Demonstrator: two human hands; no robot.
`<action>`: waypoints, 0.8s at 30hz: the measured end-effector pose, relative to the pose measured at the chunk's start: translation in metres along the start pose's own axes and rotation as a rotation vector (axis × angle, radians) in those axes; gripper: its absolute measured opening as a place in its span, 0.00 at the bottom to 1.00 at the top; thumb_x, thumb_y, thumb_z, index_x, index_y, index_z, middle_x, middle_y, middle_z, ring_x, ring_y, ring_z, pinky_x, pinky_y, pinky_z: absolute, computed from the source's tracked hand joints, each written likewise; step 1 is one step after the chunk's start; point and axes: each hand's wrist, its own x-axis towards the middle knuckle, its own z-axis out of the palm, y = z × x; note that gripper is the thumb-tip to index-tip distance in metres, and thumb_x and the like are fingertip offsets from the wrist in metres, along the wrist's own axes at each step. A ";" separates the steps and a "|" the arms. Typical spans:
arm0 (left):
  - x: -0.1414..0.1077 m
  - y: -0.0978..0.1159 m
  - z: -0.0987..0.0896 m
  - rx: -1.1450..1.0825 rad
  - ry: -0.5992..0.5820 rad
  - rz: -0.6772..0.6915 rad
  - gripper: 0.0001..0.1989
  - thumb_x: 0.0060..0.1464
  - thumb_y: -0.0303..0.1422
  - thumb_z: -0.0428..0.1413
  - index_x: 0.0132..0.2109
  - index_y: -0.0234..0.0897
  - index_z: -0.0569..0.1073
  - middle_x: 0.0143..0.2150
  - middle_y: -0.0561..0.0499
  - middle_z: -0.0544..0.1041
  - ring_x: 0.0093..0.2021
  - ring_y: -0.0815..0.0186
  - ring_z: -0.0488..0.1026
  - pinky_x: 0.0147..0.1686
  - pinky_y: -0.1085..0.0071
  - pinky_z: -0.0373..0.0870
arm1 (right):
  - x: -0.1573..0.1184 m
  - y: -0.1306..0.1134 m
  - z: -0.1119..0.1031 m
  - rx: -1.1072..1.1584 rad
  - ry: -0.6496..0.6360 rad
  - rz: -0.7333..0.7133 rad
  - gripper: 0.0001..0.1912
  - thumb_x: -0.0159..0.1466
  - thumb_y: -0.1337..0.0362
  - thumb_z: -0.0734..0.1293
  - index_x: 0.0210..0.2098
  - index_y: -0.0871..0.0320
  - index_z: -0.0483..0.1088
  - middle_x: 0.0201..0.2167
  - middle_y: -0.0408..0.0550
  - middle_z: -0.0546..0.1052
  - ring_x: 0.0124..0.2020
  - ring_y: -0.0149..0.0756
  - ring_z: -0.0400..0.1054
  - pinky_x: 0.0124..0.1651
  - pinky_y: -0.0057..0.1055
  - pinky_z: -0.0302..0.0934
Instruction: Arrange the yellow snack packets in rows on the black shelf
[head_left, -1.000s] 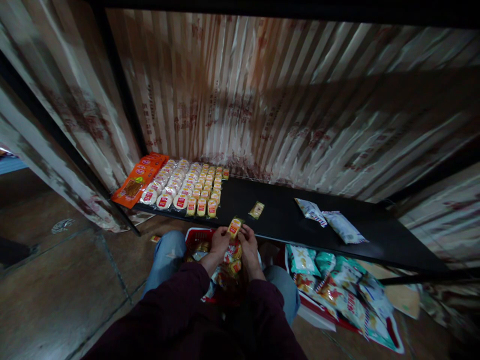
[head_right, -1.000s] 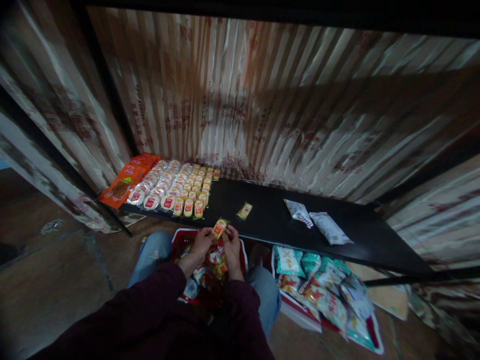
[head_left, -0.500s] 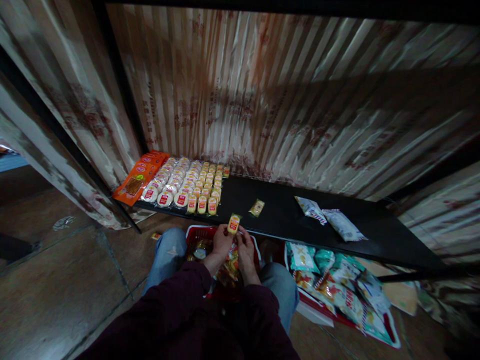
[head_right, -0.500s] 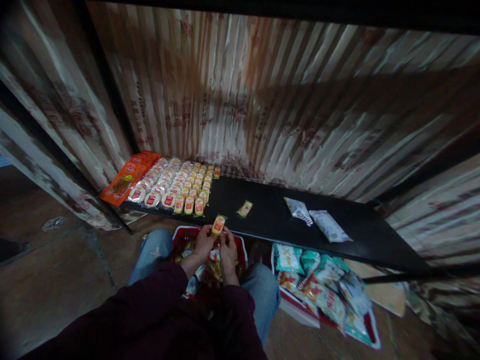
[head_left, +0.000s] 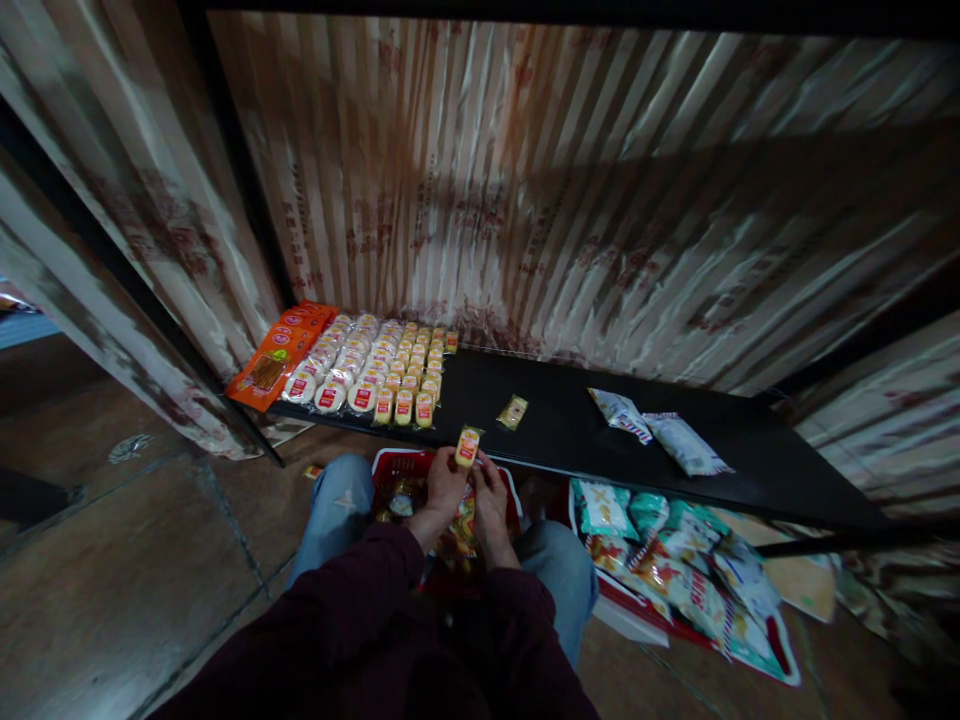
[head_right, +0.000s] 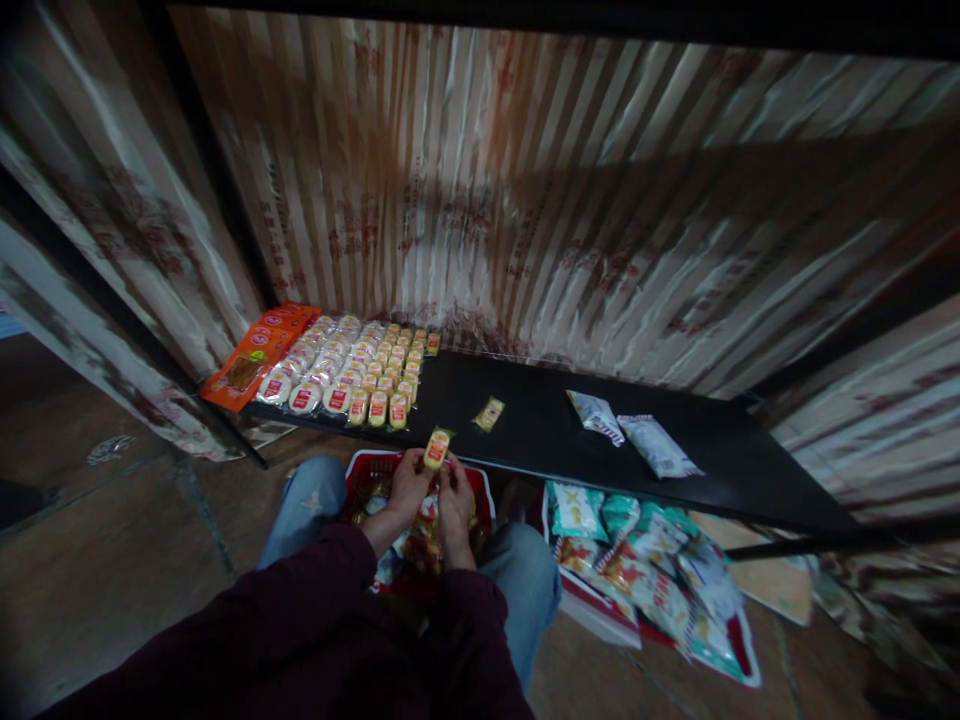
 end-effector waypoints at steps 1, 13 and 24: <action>0.000 0.000 0.000 0.000 0.004 -0.007 0.10 0.52 0.24 0.56 0.43 0.35 0.73 0.42 0.46 0.78 0.42 0.67 0.75 0.45 0.71 0.69 | 0.000 0.000 0.000 0.024 0.013 0.023 0.24 0.60 0.52 0.61 0.52 0.51 0.71 0.45 0.47 0.80 0.46 0.40 0.73 0.50 0.39 0.67; -0.001 -0.011 0.003 -0.219 -0.017 -0.099 0.12 0.48 0.34 0.63 0.40 0.35 0.78 0.38 0.45 0.80 0.40 0.62 0.77 0.45 0.69 0.70 | -0.001 -0.012 -0.001 0.137 0.047 0.097 0.24 0.57 0.53 0.66 0.50 0.55 0.71 0.47 0.50 0.78 0.45 0.39 0.72 0.51 0.37 0.65; 0.003 -0.022 0.005 -0.487 0.007 -0.209 0.16 0.44 0.36 0.65 0.42 0.36 0.78 0.38 0.46 0.80 0.36 0.65 0.75 0.40 0.71 0.69 | -0.005 -0.014 -0.003 0.042 0.049 0.054 0.20 0.58 0.54 0.62 0.45 0.56 0.75 0.44 0.50 0.80 0.44 0.39 0.73 0.51 0.37 0.65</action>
